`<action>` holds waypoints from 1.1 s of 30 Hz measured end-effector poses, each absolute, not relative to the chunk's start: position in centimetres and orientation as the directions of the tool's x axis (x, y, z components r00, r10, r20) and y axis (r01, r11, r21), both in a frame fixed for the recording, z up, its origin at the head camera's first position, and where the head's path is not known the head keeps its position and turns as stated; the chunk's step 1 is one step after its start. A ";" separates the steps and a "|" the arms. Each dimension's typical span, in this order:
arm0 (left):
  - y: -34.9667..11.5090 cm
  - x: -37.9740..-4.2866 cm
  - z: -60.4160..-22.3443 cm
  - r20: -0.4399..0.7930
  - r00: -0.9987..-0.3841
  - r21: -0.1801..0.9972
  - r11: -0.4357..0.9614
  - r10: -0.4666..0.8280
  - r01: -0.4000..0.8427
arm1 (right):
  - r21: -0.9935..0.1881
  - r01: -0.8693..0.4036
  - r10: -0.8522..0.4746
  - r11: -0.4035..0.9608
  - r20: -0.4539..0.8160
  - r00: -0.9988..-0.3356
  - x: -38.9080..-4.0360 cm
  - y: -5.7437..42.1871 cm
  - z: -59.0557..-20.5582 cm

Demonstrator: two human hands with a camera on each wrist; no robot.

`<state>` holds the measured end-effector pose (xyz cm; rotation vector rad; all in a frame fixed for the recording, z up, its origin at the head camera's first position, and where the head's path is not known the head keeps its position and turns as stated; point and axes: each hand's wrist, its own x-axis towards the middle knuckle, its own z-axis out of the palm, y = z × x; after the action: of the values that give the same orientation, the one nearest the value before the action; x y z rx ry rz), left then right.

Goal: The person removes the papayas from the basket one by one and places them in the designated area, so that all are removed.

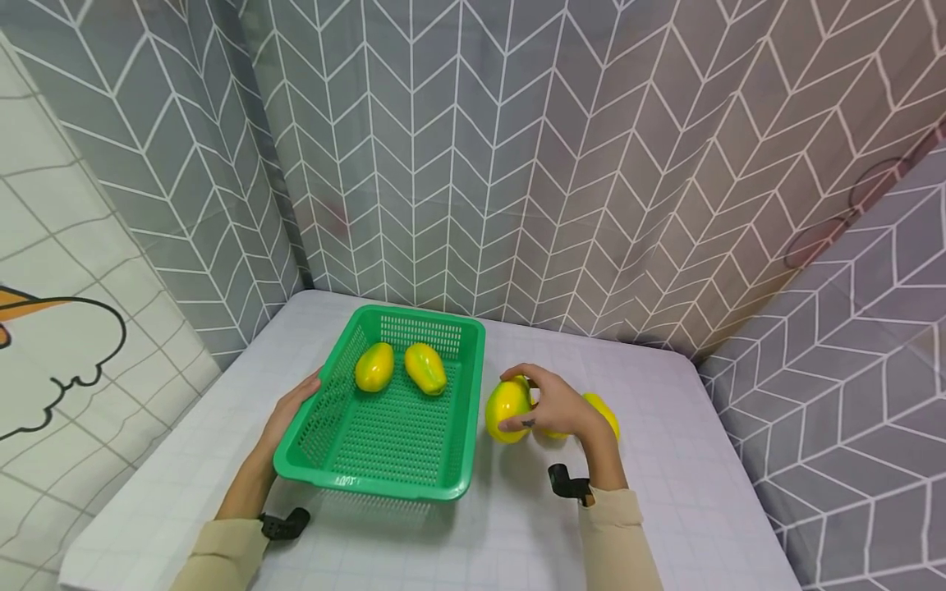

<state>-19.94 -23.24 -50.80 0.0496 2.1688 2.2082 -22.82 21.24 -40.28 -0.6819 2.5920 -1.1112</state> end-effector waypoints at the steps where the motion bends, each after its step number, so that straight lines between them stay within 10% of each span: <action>1: -23.2 -20.0 -50.8 -0.009 -0.998 1.000 -0.017 0.055 -0.010 | -0.727 -0.326 -0.505 0.605 -0.034 -0.863 -22.7 21.4 -40.4; 33: -23.1 -19.9 -50.7 -0.017 -0.999 1.000 -0.022 0.048 -0.018 | -0.766 -0.263 -0.508 0.587 -0.095 -0.856 -19.3 23.7 -43.2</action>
<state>-19.87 -23.14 -50.75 0.0335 2.1638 2.2128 -19.33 23.70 -43.18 -0.6297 2.5153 -1.1408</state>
